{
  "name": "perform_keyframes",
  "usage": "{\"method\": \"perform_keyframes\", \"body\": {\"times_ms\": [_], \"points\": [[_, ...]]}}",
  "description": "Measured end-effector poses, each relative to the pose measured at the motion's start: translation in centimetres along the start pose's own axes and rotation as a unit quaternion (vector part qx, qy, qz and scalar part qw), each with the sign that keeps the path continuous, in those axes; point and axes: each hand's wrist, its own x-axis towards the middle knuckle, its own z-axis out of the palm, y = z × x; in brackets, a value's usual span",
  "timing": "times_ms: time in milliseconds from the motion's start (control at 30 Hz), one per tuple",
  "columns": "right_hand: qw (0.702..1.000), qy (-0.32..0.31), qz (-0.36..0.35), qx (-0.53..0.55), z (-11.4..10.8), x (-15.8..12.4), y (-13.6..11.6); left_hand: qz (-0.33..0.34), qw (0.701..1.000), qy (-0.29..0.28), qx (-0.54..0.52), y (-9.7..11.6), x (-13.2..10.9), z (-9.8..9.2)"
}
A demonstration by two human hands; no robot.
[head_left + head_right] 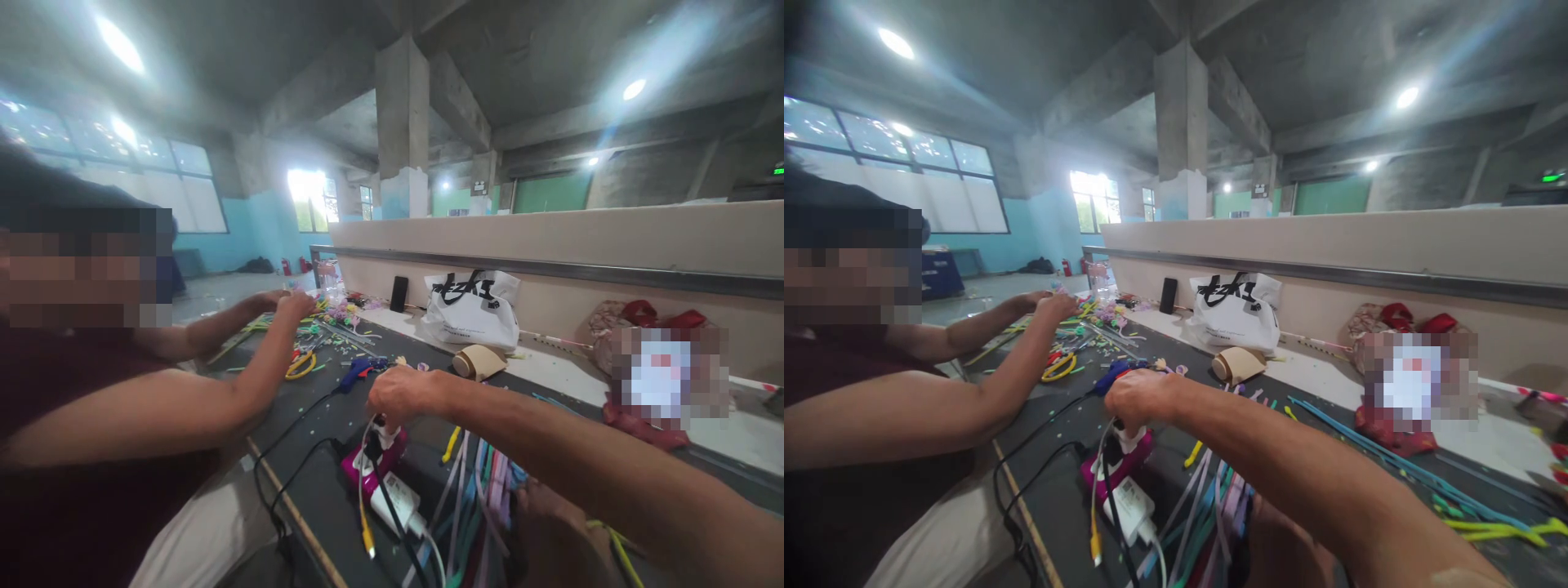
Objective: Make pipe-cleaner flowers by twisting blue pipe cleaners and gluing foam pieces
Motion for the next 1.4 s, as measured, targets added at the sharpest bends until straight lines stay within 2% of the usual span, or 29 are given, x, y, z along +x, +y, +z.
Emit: {"method": "perform_keyframes", "body": {"times_ms": [100,500,700,767,833,900,1033,1133,1267,1400], "points": [[1.000,0.002,-0.028,-0.004,0.3,0.3,0.3,-0.007,1.000,-0.004,-0.001,0.0,0.0,-0.1],[0.999,0.026,-0.047,-0.008,-0.2,0.0,0.4,-0.012,1.000,-0.023,-0.005,0.0,0.3,-0.1],[0.999,0.004,-0.035,-0.004,-0.4,-0.3,0.2,-0.027,0.999,-0.024,-0.005,0.0,0.5,-0.1],[0.999,0.015,-0.044,0.015,-1.3,-0.5,0.7,-0.040,0.999,-0.024,-0.004,0.0,0.6,0.0],[0.998,0.036,-0.034,0.049,-3.2,-0.9,1.5,-0.054,0.998,-0.024,-0.002,0.0,0.8,0.1],[0.995,0.082,0.024,0.057,-5.6,-1.7,2.4,-0.068,0.997,-0.025,0.001,-0.1,1.0,0.3],[0.982,0.129,0.059,0.123,-9.8,-5.2,3.7,-0.093,0.995,-0.028,0.007,-0.2,1.3,0.4],[0.956,0.206,0.136,0.158,-11.0,-9.4,4.3,-0.108,0.994,-0.017,0.008,-0.1,1.3,0.2],[0.885,0.317,0.240,0.242,-11.6,-16.7,5.1,-0.111,0.994,0.001,0.002,0.3,1.2,-0.2],[0.798,0.446,0.286,0.285,-12.6,-24.5,5.0,-0.162,0.986,0.033,-0.026,0.6,1.3,-0.6]]}}
